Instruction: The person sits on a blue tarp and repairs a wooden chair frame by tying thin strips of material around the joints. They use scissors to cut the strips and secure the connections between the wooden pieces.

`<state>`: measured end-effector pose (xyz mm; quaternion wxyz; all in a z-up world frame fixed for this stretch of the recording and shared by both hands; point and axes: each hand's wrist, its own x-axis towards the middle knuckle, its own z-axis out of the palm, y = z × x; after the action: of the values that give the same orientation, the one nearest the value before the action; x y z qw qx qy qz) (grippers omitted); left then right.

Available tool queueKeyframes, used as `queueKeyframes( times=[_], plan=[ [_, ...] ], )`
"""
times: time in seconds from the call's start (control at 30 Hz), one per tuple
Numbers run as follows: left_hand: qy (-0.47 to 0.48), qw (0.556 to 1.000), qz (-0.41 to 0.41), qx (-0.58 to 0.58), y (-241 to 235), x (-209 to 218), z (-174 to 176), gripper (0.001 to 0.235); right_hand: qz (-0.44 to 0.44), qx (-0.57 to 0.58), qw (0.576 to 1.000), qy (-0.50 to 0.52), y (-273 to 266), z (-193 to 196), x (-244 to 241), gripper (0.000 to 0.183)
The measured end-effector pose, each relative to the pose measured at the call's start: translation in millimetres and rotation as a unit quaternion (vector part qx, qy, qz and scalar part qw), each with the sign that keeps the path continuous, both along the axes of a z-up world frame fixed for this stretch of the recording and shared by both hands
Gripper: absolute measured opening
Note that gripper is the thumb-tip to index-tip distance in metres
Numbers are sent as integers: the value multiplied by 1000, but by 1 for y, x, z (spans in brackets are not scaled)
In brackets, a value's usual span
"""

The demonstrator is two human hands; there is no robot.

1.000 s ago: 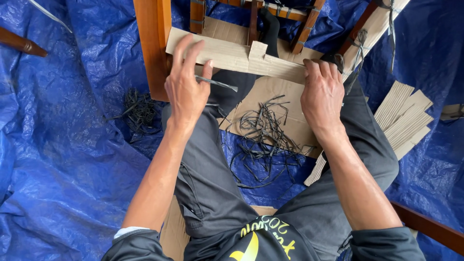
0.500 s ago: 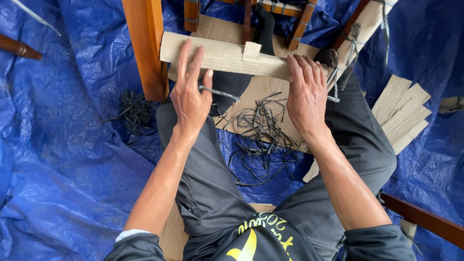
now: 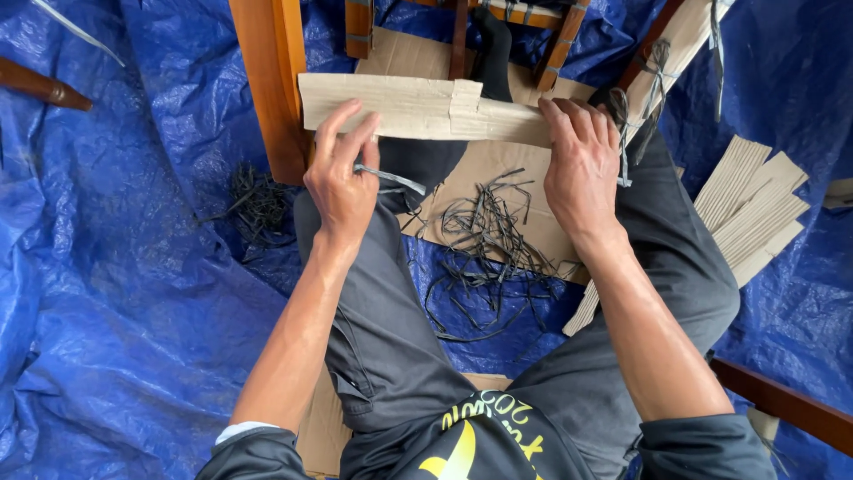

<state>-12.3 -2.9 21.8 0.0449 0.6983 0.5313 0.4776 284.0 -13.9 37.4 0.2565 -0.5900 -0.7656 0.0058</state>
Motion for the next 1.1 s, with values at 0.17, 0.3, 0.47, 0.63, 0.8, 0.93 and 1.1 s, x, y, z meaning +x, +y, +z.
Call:
queueKeyframes(
  times=[0.17,0.3,0.47,0.63,0.8,0.93,1.1],
  plan=[
    [-14,998,-56,-10,1,-2,13,32,1,-1,1000,-9,2,-3,1,44],
    [18,998,-53,-23,19,-5,13,34,-7,-6,1000,-6,3,-3,-1,44],
    [62,993,-61,-77,24,-9,21,34,5,20,999,28,0,4,-11,38],
    [63,987,-78,-125,30,-14,24,35,24,3,999,26,4,-1,-6,32],
    [69,992,-78,-74,23,-13,35,41,39,32,998,37,-5,11,-13,37],
    [-31,998,-46,1,-4,2,44,40,9,110,985,131,-36,2,-30,40],
    [-198,972,-79,-100,-44,40,35,10,31,35,958,282,-77,27,-93,40]
  ],
)
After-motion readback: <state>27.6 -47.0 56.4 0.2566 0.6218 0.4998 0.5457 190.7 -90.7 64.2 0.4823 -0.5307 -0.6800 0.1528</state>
